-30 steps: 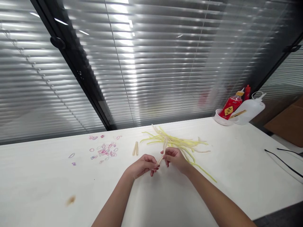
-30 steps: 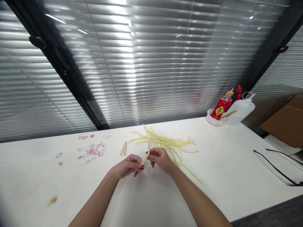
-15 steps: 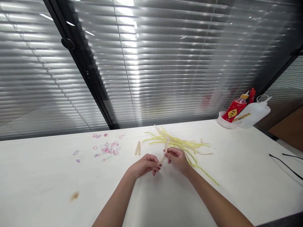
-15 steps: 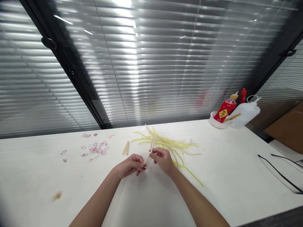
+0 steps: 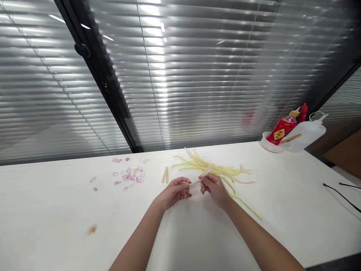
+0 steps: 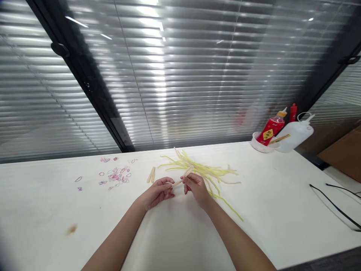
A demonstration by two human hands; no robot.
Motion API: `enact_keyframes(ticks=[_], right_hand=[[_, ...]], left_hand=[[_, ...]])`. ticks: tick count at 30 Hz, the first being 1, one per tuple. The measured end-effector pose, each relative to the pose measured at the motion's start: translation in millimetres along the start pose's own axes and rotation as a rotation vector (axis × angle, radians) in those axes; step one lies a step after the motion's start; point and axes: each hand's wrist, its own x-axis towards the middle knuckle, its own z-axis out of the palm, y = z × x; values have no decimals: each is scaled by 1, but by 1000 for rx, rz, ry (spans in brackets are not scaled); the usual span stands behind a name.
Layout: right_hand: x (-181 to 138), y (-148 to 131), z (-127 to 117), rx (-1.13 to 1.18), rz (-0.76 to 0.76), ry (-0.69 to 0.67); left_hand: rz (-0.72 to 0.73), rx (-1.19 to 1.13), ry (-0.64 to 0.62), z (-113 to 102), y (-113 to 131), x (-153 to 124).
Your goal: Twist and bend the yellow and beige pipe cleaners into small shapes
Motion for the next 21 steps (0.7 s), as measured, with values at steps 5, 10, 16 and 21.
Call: enact_keyframes(ticks=[5,10,16,21], right_hand=[[-5,-1,5,214,147,-135],[-9,-1,5,235,221,-219],[-7,-5,3,209,306,-250],[-5,-3,1,142,327,-260]], left_hand=[[10,-17,17,0,-1,0],[45,-83,40,-2,-3,3],[92,-100,50,-4,-5,5],[144,-109,84,-6,-5,5]])
